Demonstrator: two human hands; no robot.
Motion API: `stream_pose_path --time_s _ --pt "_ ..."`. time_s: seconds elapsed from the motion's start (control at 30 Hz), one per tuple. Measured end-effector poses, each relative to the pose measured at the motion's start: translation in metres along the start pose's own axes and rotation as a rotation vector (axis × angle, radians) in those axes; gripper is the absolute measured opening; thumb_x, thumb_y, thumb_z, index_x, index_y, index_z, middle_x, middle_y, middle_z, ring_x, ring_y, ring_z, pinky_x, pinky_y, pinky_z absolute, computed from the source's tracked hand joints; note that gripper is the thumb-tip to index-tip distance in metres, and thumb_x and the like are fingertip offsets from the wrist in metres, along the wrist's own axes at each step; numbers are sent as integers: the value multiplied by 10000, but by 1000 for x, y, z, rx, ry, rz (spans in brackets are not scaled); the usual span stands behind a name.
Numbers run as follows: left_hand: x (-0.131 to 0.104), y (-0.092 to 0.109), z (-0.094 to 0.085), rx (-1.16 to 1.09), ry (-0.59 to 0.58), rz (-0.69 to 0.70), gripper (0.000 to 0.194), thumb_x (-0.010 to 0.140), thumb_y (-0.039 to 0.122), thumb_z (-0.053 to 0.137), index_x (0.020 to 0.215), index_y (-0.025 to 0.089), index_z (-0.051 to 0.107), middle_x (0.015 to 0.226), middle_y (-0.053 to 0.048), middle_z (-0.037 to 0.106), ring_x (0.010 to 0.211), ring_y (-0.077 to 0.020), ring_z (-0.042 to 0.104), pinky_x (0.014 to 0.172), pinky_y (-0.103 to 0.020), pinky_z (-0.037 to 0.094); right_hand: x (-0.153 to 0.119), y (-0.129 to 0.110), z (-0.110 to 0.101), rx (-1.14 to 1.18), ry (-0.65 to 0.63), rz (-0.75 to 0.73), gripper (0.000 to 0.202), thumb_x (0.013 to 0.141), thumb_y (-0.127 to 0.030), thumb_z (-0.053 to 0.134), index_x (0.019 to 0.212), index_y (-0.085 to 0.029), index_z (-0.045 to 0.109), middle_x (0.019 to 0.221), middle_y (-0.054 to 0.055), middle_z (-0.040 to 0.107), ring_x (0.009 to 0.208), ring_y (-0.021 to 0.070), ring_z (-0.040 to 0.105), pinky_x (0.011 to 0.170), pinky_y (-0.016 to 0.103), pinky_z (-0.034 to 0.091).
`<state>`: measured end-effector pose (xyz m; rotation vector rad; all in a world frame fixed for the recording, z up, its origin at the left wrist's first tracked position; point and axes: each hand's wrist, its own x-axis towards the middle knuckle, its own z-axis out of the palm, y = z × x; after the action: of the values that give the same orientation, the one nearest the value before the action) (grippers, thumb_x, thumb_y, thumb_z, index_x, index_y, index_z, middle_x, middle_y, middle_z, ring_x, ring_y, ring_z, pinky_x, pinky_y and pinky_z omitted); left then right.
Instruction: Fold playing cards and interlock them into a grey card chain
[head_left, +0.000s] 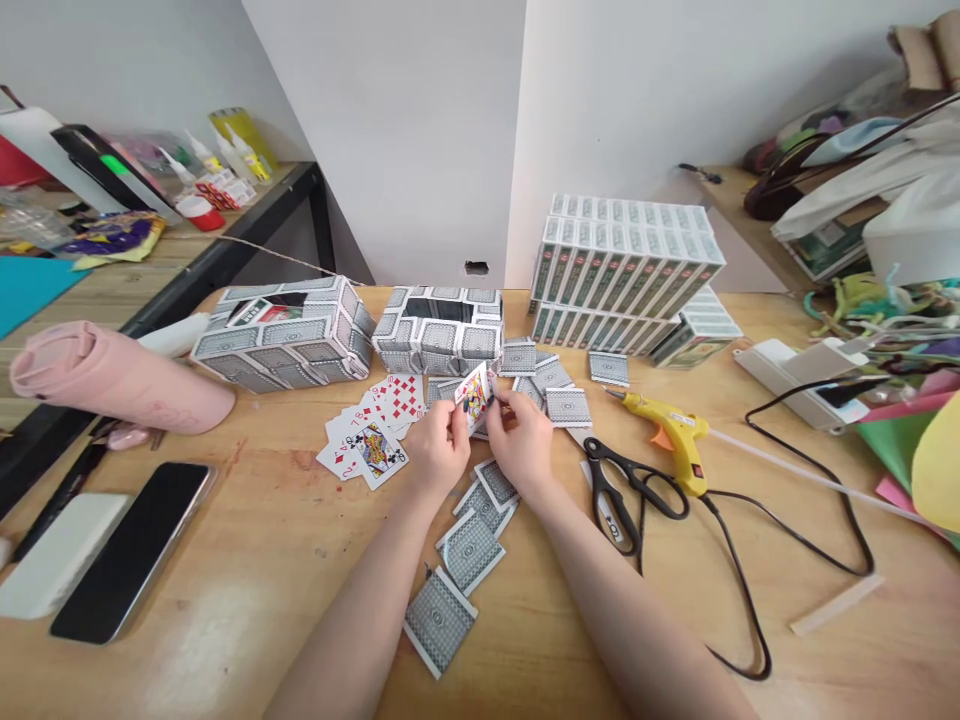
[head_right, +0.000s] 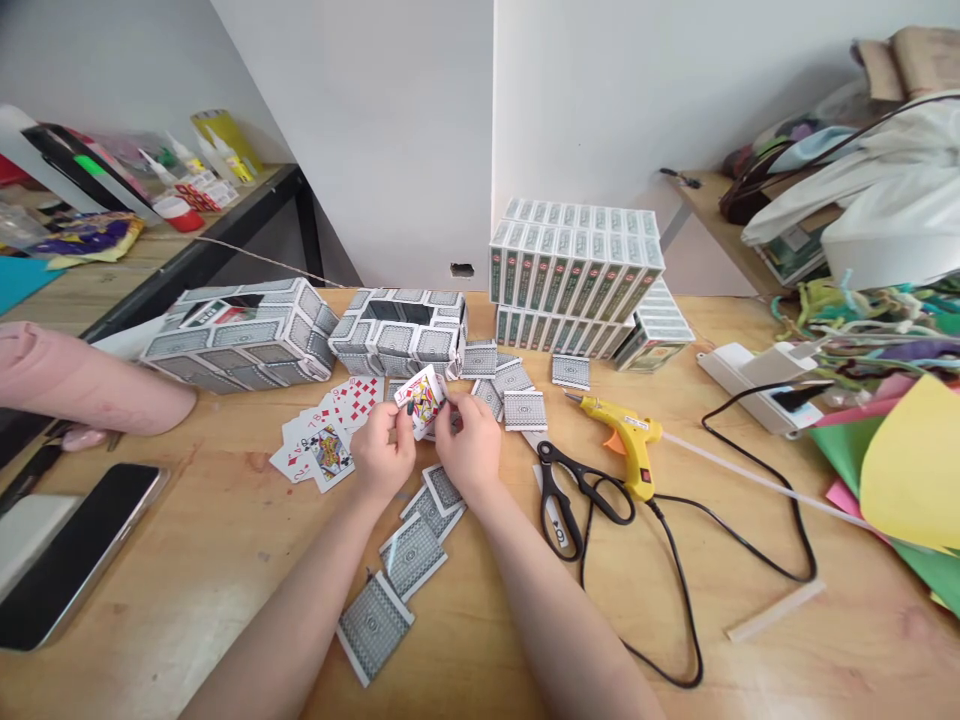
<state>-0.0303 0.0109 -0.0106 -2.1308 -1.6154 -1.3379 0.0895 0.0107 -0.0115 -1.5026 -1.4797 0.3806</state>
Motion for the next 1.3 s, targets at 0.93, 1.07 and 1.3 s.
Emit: stream_pose_path --time_s 0.93,1.07,1.3 --pt "7 -3 -1 -317 -80 -419 168 876 294 428 758 186 478 522 47 447 430 -82 400 449 -193 293 4 -7 -4 499 -88 258 148 763 -281 532 757 -171 630 757 23 643 687 150 577 655 260 456" --pt "11 -3 0 -447 -147 -491 204 872 335 432 762 179 504 535 45 422 475 -88 377 467 -189 302 9 -8 -3 945 -182 523 289 781 -399 528 585 -187 525 571 -34 532 535 110 462 541 234 394" --pt "13 3 -5 -567 -214 -536 207 858 349 454 761 174 504 546 41 439 482 -82 373 457 -179 307 12 -10 -1 1140 -338 603 311 705 -474 629 629 -175 588 582 -9 565 572 139 495 561 261 414"
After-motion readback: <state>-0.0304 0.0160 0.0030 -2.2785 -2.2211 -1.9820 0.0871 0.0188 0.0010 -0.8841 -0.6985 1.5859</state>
